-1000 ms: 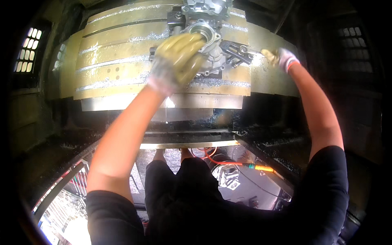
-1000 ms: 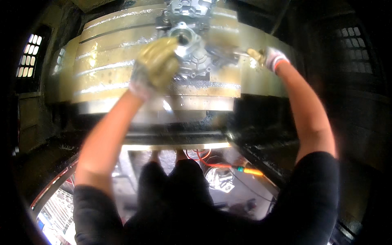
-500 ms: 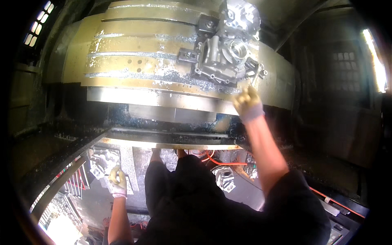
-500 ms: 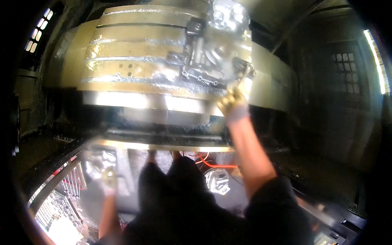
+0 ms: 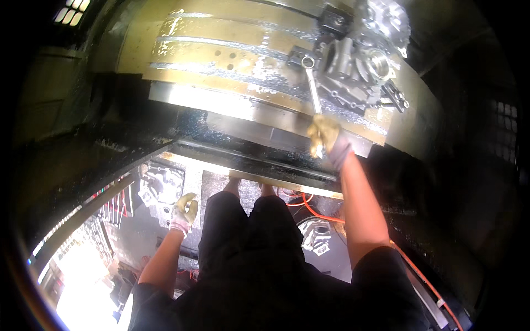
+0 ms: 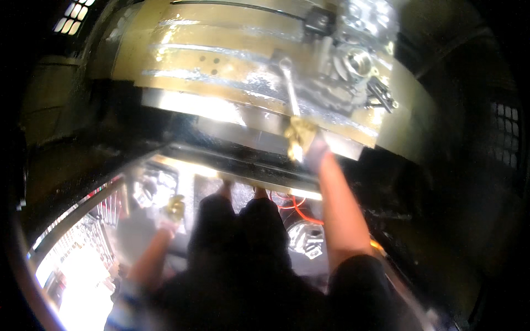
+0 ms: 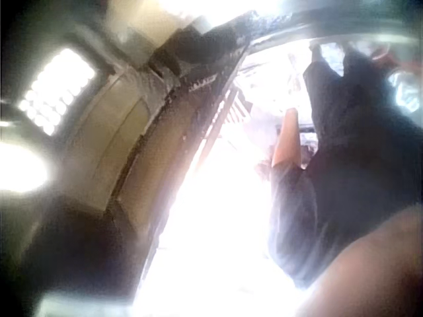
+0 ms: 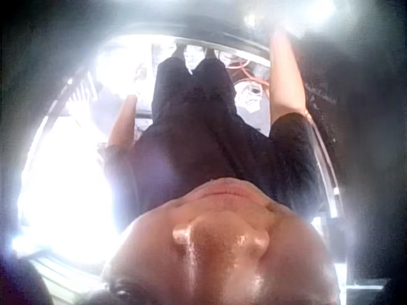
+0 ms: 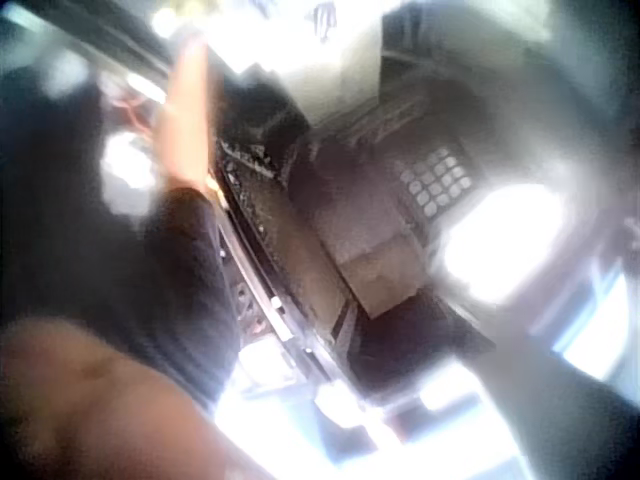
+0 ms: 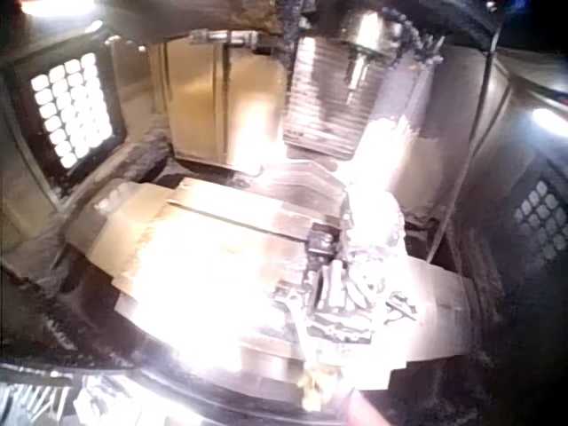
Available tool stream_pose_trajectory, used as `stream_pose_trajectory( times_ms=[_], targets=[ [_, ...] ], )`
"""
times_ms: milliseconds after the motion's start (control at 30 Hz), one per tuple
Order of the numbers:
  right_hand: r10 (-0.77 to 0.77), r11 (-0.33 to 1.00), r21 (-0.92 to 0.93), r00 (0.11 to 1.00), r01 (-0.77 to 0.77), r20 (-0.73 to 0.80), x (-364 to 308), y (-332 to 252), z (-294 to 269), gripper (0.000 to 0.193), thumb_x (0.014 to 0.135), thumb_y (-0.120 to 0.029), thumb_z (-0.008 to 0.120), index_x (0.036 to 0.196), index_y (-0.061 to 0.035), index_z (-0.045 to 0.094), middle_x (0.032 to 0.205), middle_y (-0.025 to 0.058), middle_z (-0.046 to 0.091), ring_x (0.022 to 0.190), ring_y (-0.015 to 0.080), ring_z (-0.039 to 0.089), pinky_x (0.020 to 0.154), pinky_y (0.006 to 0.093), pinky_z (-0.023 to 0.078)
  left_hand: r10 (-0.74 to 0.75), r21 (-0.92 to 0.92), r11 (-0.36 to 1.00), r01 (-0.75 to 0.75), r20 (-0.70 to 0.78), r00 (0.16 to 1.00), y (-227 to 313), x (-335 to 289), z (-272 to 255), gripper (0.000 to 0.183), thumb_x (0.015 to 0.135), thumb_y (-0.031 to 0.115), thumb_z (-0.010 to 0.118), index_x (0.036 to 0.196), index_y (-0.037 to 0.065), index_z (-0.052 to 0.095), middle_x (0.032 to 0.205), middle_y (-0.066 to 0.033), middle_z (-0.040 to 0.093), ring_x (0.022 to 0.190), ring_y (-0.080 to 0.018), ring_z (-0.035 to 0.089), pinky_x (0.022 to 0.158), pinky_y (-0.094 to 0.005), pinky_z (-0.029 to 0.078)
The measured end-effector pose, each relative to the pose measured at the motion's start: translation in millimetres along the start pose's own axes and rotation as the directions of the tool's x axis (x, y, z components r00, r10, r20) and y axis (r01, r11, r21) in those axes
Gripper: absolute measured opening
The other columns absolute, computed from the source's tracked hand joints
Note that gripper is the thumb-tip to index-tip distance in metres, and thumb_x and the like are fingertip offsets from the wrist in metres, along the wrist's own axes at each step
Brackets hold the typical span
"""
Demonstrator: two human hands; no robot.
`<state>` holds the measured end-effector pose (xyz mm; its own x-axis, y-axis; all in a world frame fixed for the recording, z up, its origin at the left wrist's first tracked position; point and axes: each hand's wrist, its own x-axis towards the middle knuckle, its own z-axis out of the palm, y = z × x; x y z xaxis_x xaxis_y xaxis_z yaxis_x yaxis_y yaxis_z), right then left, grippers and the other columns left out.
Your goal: The person picks up metal parts and places them onto a jig inside a machine. They use an air blow gun to clean surfaces, secure the parts with a wrench, use a file on a component, and close the machine door.
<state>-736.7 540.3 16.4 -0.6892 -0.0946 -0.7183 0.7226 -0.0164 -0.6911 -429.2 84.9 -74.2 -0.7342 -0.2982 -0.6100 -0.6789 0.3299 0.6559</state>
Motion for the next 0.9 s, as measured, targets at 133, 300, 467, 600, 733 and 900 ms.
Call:
stream_pose_trajectory(
  times_ms=[133, 300, 467, 600, 733, 900],
  targets=[
    [0.178, 0.980, -0.089, 0.984, -0.179, -0.018, 40.6, -26.1, -9.4, 0.042, 0.105, -0.034, 0.056, 0.129, -0.0001, 0.055, 0.084, 0.0109, 0.060, 0.052, 0.0209, 0.052, 0.041, 0.0372, 0.049, -0.043, 0.005, 0.999, 0.043, -0.048, 0.998, -42.7, -8.0, -12.0, 0.025, 0.092, 0.013, 0.067, 0.115, 0.003, 0.072, 0.115, -0.0170, 0.073, 0.106, -0.0277, 0.069, 0.095, -0.0373, 0.052],
    [-0.036, 0.920, -0.391, 0.999, 0.037, 0.011, 33.3, -44.6, -10.9, 0.044, 0.107, -0.044, 0.049, 0.100, -0.0024, 0.062, 0.063, 0.0048, 0.053, 0.047, 0.0183, 0.054, 0.042, 0.0331, 0.046, -0.164, -0.007, 0.986, 0.164, -0.063, 0.984, -97.8, -33.6, -28.1, 0.026, 0.094, 0.018, 0.069, 0.116, 0.005, 0.072, 0.110, -0.0134, 0.075, 0.104, -0.0246, 0.069, 0.094, -0.0369, 0.053],
    [-0.009, 0.952, -0.306, 0.998, -0.009, -0.060, 40.8, -28.1, -20.2, 0.046, 0.107, -0.046, 0.048, 0.091, -0.0044, 0.061, 0.058, 0.0030, 0.050, 0.045, 0.0185, 0.054, 0.041, 0.0334, 0.045, -0.234, -0.119, 0.966, 0.228, -0.033, 0.972, -107.0, -21.6, -49.8, 0.028, 0.094, 0.021, 0.070, 0.118, 0.007, 0.071, 0.109, -0.0121, 0.074, 0.099, -0.0208, 0.069, 0.091, -0.0341, 0.054],
    [-0.017, 0.946, -0.325, 0.997, -0.008, -0.074, 41.7, -27.3, -9.7, 0.049, 0.107, -0.047, 0.047, 0.083, -0.0060, 0.060, 0.055, 0.0016, 0.047, 0.043, 0.0187, 0.053, 0.041, 0.0336, 0.044, -0.238, 0.001, 0.971, 0.238, 0.019, 0.971, -99.2, -21.5, -66.4, 0.029, 0.096, 0.022, 0.068, 0.120, 0.007, 0.071, 0.111, -0.0117, 0.074, 0.101, -0.0198, 0.070, 0.092, -0.0336, 0.053],
    [0.121, 0.851, -0.512, 0.992, -0.115, -0.023, 50.9, -48.8, -54.5, 0.032, 0.107, -0.039, 0.051, 0.105, -0.0071, 0.058, 0.062, -0.0001, 0.048, 0.044, 0.0143, 0.048, 0.039, 0.0320, 0.047, -0.282, 0.061, 0.958, 0.282, -0.003, 0.959, -90.2, -25.3, -87.5, 0.030, 0.097, 0.021, 0.067, 0.120, 0.003, 0.071, 0.114, -0.0102, 0.073, 0.105, -0.0168, 0.066, 0.094, -0.0322, 0.052],
    [0.099, 0.990, 0.120, 0.979, -0.078, -0.176, 65.3, 14.9, 52.2, 0.027, 0.106, -0.041, 0.050, 0.093, -0.0173, 0.053, 0.059, -0.0032, 0.046, 0.045, 0.0162, 0.053, 0.040, 0.0370, 0.053, -0.165, 0.008, 0.986, 0.166, -0.024, 0.986, -132.0, -43.2, -103.0, 0.029, 0.098, 0.019, 0.066, 0.119, -0.001, 0.069, 0.111, -0.0080, 0.071, 0.104, -0.0159, 0.064, 0.094, -0.0310, 0.050]
  ],
)
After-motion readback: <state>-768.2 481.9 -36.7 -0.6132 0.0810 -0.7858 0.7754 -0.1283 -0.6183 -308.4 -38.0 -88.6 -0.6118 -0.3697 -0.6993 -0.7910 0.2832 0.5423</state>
